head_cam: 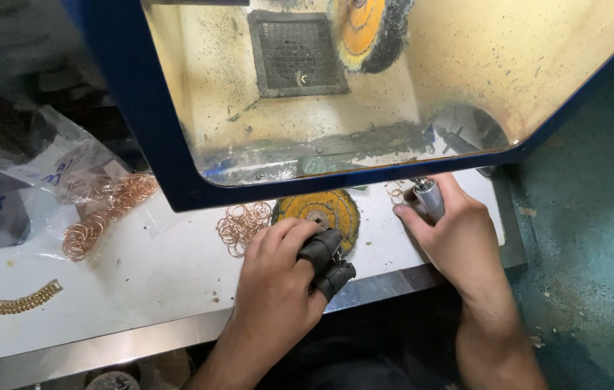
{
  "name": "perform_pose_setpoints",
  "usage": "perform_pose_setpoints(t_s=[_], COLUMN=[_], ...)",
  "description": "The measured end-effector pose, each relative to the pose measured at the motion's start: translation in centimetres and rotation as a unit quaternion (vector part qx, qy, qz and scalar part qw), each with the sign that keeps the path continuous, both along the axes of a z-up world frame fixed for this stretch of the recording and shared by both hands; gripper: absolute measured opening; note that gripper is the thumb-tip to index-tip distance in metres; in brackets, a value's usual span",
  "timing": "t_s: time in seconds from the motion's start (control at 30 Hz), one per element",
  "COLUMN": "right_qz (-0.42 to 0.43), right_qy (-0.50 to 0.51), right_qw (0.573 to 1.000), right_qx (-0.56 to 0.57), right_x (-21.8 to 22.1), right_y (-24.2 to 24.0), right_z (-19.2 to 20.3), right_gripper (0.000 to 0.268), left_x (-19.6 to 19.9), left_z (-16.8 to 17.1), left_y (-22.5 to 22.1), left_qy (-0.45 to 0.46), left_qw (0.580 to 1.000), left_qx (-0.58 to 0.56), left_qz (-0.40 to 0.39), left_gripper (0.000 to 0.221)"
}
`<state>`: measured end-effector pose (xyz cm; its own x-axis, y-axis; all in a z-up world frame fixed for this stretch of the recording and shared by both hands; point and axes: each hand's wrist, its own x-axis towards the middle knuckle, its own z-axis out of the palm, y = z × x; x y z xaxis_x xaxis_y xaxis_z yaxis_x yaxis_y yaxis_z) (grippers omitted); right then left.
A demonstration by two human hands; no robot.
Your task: Polishing small jewelry components using a handheld rotary tool at a workshop bench.
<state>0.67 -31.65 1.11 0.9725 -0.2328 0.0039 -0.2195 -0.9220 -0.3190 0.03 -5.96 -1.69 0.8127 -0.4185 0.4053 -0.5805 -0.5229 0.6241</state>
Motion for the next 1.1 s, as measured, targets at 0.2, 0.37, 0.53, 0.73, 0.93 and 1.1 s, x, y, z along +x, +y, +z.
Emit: perform_pose_setpoints(t_s=[0.2,0.37,0.53,0.73,0.93,1.1], right_qz=[-0.013,0.009,-0.038,-0.064,-0.026,-0.01], right_qy=[0.007,-0.01,0.034,0.104,0.046,0.042], right_qw=[0.999,0.999,0.999,0.99,0.997,0.994], right_qx=[-0.035,-0.045,0.008,0.07,0.054,0.098], right_x=[0.3,0.2,0.4,0.5,0.2,0.6], right_y=[-0.1,-0.3,0.1,1.2,0.5,1.5], right_z=[-0.2,-0.6,0.8,2.2,1.1,2.0], right_gripper=[0.047,0.041,0.049,0.046,0.044,0.039], left_x=[0.0,0.0,0.1,-0.1,0.0,0.0], left_z=[-0.1,0.1,0.2,-0.2,-0.2,-0.3], left_y=[0.1,0.1,0.1,0.1,0.1,0.0], left_qy=[0.01,0.008,0.013,0.038,0.023,0.012], left_qw=[1.0,1.0,1.0,0.999,1.0,1.0], left_qx=[0.005,0.005,0.006,0.032,0.008,0.009], left_qz=[-0.006,-0.009,-0.007,-0.01,-0.011,-0.002], left_gripper=[0.037,0.038,0.04,0.04,0.038,0.041])
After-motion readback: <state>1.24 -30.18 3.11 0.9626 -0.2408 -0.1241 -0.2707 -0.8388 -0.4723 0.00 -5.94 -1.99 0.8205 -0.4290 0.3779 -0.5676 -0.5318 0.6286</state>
